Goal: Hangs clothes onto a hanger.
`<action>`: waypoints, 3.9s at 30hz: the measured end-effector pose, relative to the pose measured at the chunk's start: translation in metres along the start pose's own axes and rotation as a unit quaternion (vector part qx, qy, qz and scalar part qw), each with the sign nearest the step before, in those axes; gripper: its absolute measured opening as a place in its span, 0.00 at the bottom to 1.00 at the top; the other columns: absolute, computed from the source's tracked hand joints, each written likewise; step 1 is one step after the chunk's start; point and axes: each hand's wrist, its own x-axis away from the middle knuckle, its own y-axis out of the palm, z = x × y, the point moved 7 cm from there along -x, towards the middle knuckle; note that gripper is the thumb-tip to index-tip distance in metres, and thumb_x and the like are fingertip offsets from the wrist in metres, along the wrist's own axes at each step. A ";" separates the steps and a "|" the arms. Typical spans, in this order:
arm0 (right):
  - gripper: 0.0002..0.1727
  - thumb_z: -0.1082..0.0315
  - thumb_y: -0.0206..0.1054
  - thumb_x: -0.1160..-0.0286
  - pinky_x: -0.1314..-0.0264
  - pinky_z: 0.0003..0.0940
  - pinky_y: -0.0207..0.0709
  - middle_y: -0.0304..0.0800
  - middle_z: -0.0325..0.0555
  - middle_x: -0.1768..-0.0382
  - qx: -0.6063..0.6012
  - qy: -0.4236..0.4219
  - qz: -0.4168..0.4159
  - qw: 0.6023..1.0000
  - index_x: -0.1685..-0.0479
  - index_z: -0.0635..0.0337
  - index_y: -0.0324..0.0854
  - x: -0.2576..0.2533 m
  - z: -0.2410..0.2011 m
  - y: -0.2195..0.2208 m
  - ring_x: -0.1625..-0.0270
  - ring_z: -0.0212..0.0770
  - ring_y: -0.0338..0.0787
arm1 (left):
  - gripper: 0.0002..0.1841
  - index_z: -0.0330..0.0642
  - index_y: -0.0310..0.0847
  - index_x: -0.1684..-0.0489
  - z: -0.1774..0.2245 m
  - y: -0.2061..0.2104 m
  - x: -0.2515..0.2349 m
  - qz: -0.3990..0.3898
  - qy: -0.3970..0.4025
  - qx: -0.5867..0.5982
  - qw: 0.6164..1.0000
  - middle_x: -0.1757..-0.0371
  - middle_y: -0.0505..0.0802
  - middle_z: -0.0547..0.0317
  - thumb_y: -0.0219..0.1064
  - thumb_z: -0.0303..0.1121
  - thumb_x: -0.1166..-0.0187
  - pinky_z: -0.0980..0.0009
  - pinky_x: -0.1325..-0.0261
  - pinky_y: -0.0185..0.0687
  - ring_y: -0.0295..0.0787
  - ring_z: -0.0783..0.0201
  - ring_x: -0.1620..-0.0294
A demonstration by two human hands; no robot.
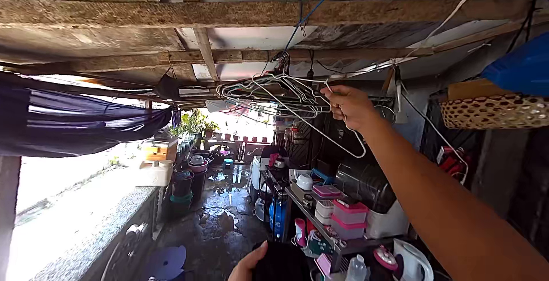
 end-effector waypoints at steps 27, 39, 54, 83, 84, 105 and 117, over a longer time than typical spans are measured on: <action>0.12 0.64 0.64 0.15 0.85 0.19 0.58 0.75 0.33 0.77 -0.328 0.374 -0.032 0.867 0.42 0.57 0.86 0.490 0.180 0.027 0.84 0.24 0.65 | 0.20 0.43 0.88 0.46 -0.038 0.058 -0.030 0.027 0.025 -0.085 0.996 0.57 0.96 0.50 0.54 0.47 0.09 0.63 0.58 0.95 0.96 0.63 0.59; 0.10 0.65 0.61 0.13 0.85 0.17 0.57 0.72 0.31 0.80 -0.454 0.347 -0.086 0.816 0.43 0.56 0.84 0.485 0.178 0.014 0.85 0.22 0.64 | 0.19 0.41 0.89 0.43 -0.063 0.080 -0.022 -0.075 -0.067 -0.103 0.990 0.53 0.96 0.47 0.61 0.47 0.13 0.61 0.50 0.95 0.97 0.60 0.54; 0.09 0.64 0.64 0.15 0.86 0.16 0.56 0.72 0.29 0.81 -0.421 0.355 -0.137 0.823 0.45 0.54 0.85 0.499 0.190 0.025 0.86 0.21 0.64 | 0.16 0.40 0.91 0.49 -0.047 0.077 0.000 -0.110 -0.057 -0.054 0.991 0.56 0.97 0.47 0.68 0.43 0.19 0.63 0.51 0.95 0.98 0.61 0.56; 0.09 0.64 0.67 0.16 0.83 0.16 0.57 0.83 0.30 0.75 -0.253 0.209 -0.300 0.896 0.51 0.56 0.92 0.486 0.135 0.030 0.83 0.19 0.65 | 0.18 0.38 0.89 0.43 -0.060 0.081 0.017 -0.147 -0.139 -0.233 0.951 0.39 0.93 0.41 0.64 0.44 0.16 0.60 0.46 0.93 0.96 0.58 0.50; 0.09 0.64 0.67 0.16 0.81 0.15 0.59 0.87 0.30 0.71 -0.225 0.190 -0.325 0.899 0.51 0.56 0.93 0.483 0.130 0.031 0.81 0.17 0.67 | 0.19 0.38 0.89 0.43 -0.058 0.083 0.016 -0.145 -0.137 -0.239 0.950 0.38 0.93 0.40 0.62 0.45 0.15 0.61 0.47 0.93 0.96 0.58 0.50; 0.11 0.64 0.69 0.18 0.79 0.14 0.60 0.93 0.33 0.64 -0.216 0.185 -0.273 0.919 0.45 0.55 0.93 0.468 0.116 0.032 0.80 0.17 0.68 | 0.22 0.41 0.88 0.44 -0.067 0.092 0.024 -0.134 -0.130 -0.237 0.954 0.50 0.94 0.48 0.53 0.48 0.10 0.61 0.50 0.92 0.94 0.61 0.54; 0.10 0.59 0.68 0.17 0.86 0.17 0.53 0.69 0.31 0.84 -0.211 0.290 -0.159 0.920 0.55 0.55 0.90 0.474 0.122 0.003 0.86 0.22 0.60 | 0.17 0.46 0.89 0.53 -0.040 0.107 0.023 -0.133 -0.098 -0.245 0.955 0.63 0.94 0.55 0.57 0.45 0.09 0.67 0.60 0.92 0.93 0.67 0.64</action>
